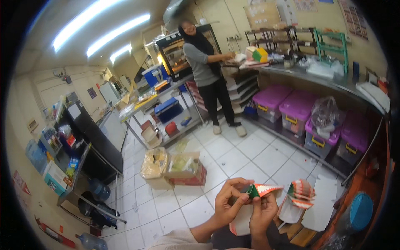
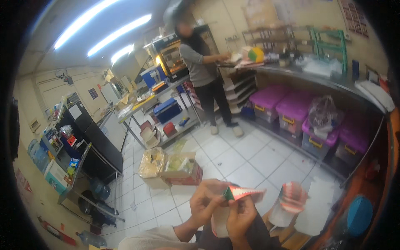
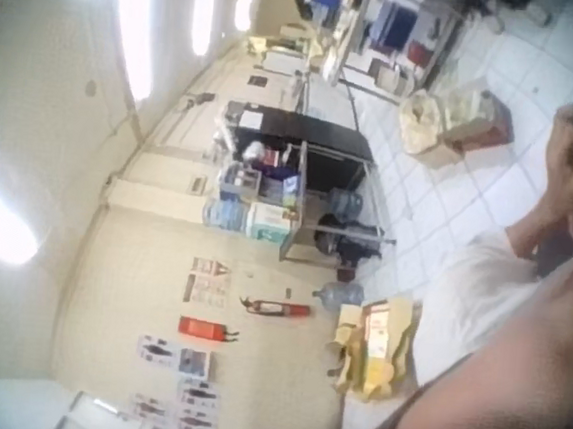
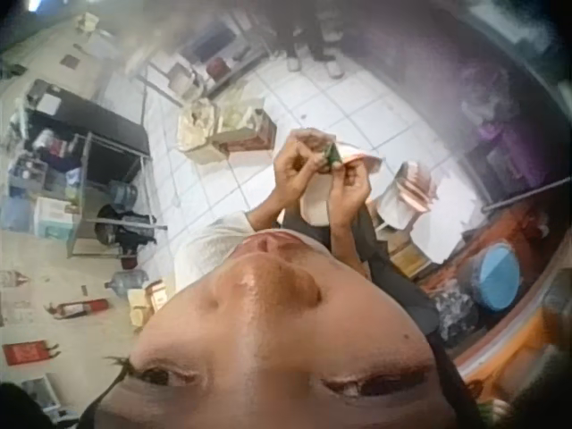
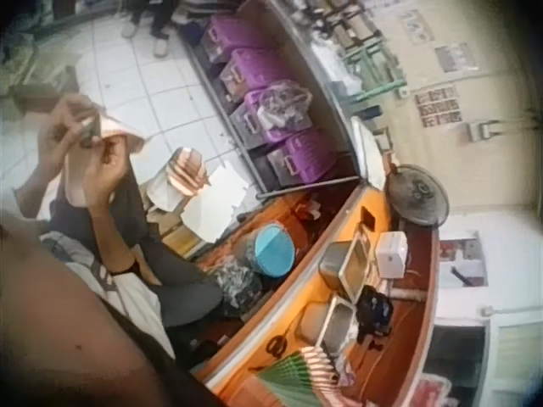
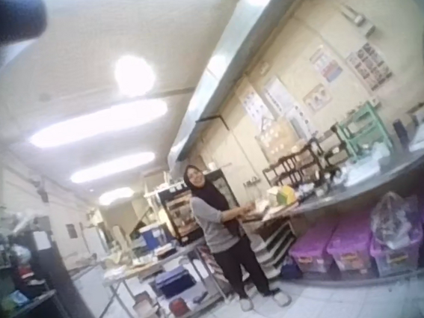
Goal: The person sits on the floor and folds flat cardboard pieces into small boxes by hand. They repeatedly pick up a piece, fold the sides, and secure the flaps, stacking the finished boxes on a small stool. Another person is visible in the background working at a counter.
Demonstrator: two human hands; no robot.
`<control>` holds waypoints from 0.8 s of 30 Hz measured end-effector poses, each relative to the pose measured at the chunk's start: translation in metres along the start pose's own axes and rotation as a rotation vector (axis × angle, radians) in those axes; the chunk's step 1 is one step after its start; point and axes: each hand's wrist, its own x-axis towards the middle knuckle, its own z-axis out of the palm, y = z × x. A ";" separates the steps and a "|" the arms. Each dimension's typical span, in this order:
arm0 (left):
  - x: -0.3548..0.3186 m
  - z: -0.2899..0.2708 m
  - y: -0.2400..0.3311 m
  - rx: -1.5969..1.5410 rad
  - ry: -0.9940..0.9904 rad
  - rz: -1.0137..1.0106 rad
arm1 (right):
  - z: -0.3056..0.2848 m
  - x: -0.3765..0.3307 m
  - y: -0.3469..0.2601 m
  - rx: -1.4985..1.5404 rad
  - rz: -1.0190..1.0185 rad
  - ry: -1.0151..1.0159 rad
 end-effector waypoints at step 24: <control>-0.001 0.024 -0.026 -0.579 -0.105 -0.431 | -0.060 0.007 0.008 -0.382 -0.132 0.018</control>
